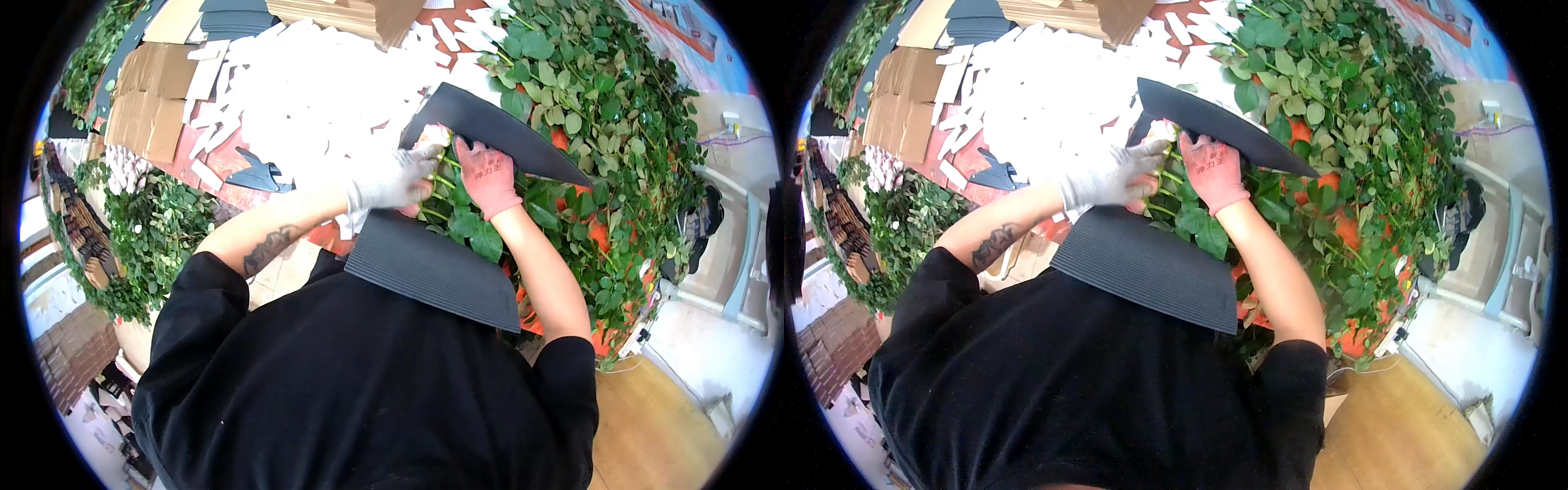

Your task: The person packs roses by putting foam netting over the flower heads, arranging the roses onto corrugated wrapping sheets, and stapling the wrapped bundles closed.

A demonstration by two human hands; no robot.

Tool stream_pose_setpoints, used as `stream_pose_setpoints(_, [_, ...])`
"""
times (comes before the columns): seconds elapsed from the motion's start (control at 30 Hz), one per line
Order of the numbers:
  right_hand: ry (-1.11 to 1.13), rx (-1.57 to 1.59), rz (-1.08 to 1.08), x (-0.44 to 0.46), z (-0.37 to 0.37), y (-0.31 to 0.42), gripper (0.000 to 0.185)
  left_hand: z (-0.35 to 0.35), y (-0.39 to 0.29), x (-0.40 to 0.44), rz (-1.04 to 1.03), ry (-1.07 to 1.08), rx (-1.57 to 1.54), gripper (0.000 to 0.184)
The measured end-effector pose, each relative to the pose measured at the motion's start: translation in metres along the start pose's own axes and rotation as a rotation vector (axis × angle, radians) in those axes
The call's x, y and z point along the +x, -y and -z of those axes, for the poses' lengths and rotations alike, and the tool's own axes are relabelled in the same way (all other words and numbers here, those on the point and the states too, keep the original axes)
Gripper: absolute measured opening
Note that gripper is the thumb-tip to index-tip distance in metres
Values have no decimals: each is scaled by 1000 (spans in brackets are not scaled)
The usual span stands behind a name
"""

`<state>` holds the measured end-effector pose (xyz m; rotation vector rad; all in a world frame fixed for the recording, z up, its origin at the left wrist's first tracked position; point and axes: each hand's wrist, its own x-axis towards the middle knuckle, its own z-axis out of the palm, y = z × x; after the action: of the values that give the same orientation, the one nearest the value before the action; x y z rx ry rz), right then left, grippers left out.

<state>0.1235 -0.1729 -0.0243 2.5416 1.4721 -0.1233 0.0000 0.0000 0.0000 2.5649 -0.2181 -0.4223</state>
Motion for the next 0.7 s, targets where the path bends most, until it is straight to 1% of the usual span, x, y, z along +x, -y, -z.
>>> stream_pose_setpoints(0.03, [75,23,-22,-2,8,-2,42,3,8,7,-34,37,-212,43])
stream_pose_setpoints(0.07, [147,46,-43,-4,16,-3,45,-8,31,17,-133,-32,-260,36])
stream_pose_setpoints(0.1, [112,85,-47,-5,16,3,45,4,44,13,-191,-92,-205,30])
stream_pose_setpoints(0.17, [-42,156,-53,-30,34,1,39,17,44,8,-223,-211,-181,25])
stream_pose_setpoints(0.2, [-231,199,4,-45,41,7,40,34,45,-2,-137,-82,-277,23])
stream_pose_setpoints(0.23, [-427,265,59,-30,49,6,43,74,63,-13,-33,-16,-280,22])
stream_pose_setpoints(0.27, [-423,365,77,-48,60,6,44,74,82,-30,49,-75,-439,25])
stream_pose_setpoints(0.3, [-336,490,40,-84,66,8,45,95,54,-56,35,-136,-209,21])
stream_pose_setpoints(0.37, [-173,674,-40,-130,80,-1,47,107,51,-88,116,-132,-93,19])
stream_pose_setpoints(0.4, [-96,733,-27,-147,92,-10,49,106,72,-92,227,-169,-208,20])
stream_pose_setpoints(0.43, [-148,746,-37,-113,120,-13,54,150,119,-117,332,-325,-267,22])
stream_pose_setpoints(0.47, [-153,736,-42,-120,124,-13,57,161,146,-124,380,-425,-118,25])
stream_pose_setpoints(0.5, [-160,729,-26,-117,122,-11,57,171,182,-131,553,-526,-93,28])
stream_pose_setpoints(0.53, [-203,1022,-142,-116,123,-7,57,176,229,-138,445,-675,197,32])
stream_pose_setpoints(0.57, [-232,1318,-274,-119,126,-2,58,182,271,-145,539,-677,379,39])
stream_pose_setpoints(0.6, [-230,1176,-187,-121,124,-9,59,197,285,-143,699,-583,409,48])
stream_pose_setpoints(0.63, [-237,1153,-192,-113,131,-6,59,203,310,-139,654,-597,553,54])
stream_pose_setpoints(0.67, [-129,1159,-232,-105,138,-3,59,212,336,-128,603,-555,624,59])
stream_pose_setpoints(0.7, [-120,1228,-282,-106,139,1,60,216,346,-115,550,-508,684,65])
